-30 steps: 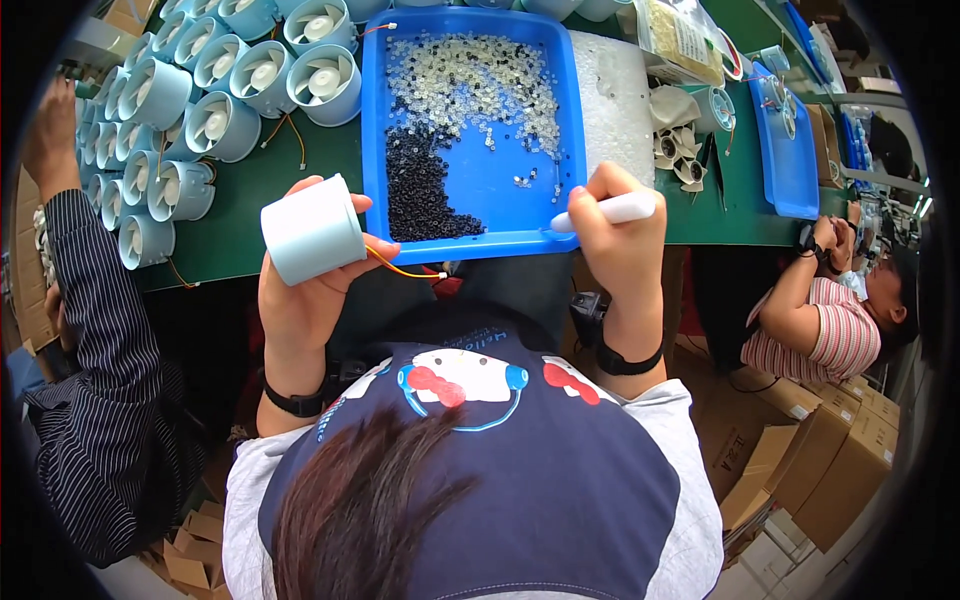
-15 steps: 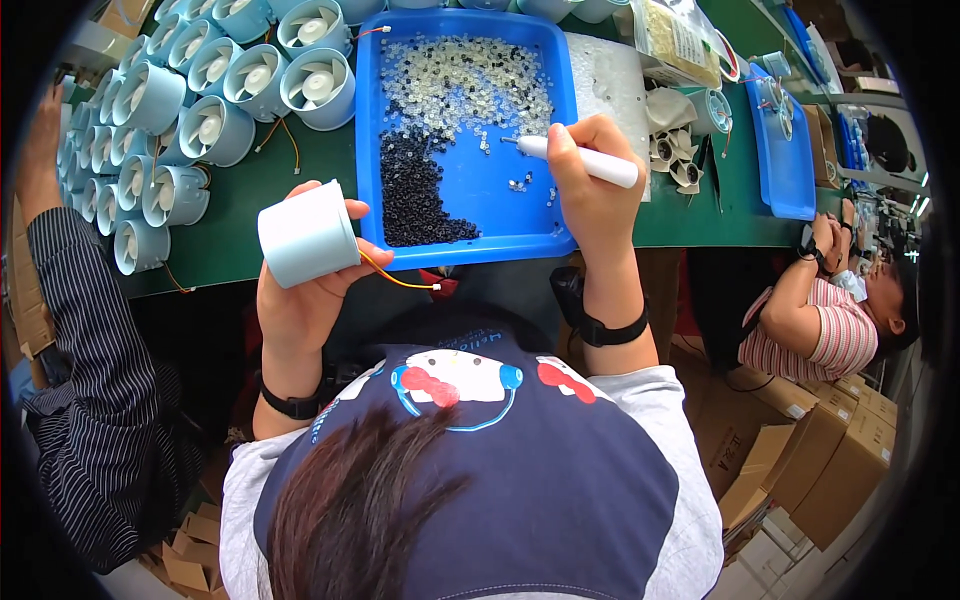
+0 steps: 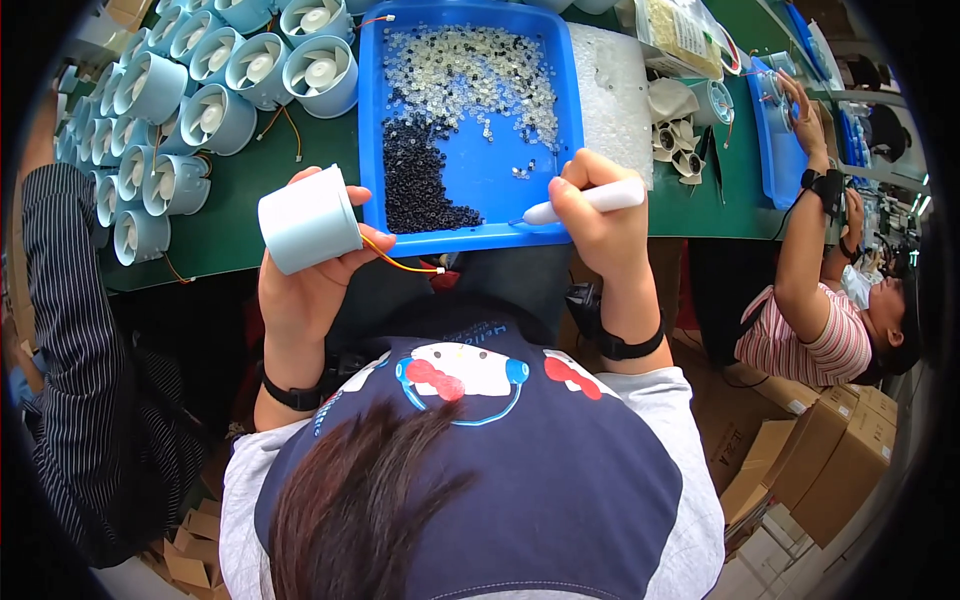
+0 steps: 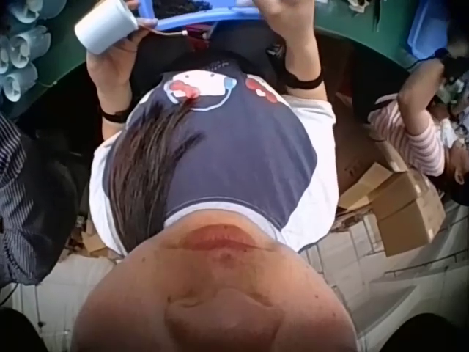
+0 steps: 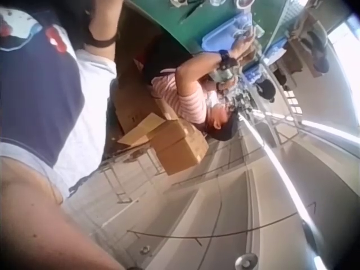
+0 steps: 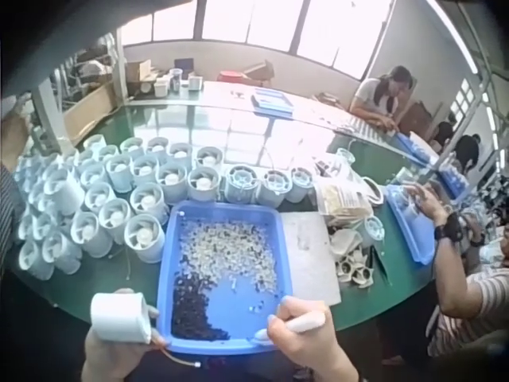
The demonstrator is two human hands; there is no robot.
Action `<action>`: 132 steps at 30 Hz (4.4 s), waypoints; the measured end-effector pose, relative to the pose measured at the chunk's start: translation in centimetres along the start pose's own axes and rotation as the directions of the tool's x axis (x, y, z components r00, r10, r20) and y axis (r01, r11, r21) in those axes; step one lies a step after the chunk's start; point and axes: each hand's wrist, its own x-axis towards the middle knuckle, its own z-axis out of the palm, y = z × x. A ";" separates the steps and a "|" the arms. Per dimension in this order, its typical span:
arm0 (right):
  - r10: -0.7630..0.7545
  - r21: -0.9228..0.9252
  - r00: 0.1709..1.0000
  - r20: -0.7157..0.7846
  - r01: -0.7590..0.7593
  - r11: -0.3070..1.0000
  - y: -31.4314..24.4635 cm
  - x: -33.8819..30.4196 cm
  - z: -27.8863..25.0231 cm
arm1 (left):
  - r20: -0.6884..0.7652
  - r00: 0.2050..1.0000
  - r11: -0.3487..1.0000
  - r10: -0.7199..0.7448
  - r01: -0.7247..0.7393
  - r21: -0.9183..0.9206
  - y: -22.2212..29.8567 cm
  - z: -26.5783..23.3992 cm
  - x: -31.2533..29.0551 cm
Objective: The person picks up a fan housing, uses a power screwdriver to drive a screw into the back, and spins the blades to check them before placing it back on the table. This process is repeated for several fan housings, with the person frequently retrieving screws from a blue tray.
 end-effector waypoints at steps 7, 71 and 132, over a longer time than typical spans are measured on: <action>0.328 0.595 0.931 0.159 -0.355 0.721 -0.8 1.1 -1.9 | 0.024 0.999 0.994 -0.024 0.026 -0.102 0.8 1.0 -0.1; -0.649 -0.210 0.758 -0.054 0.627 0.750 -6.5 2.5 2.7 | 0.701 0.548 -0.343 0.457 -0.618 0.707 3.7 9.1 3.5; -0.010 0.119 0.974 -0.225 0.038 0.992 -0.9 0.4 0.3 | 0.162 0.986 -0.643 -0.040 -0.149 0.751 18.4 7.4 31.9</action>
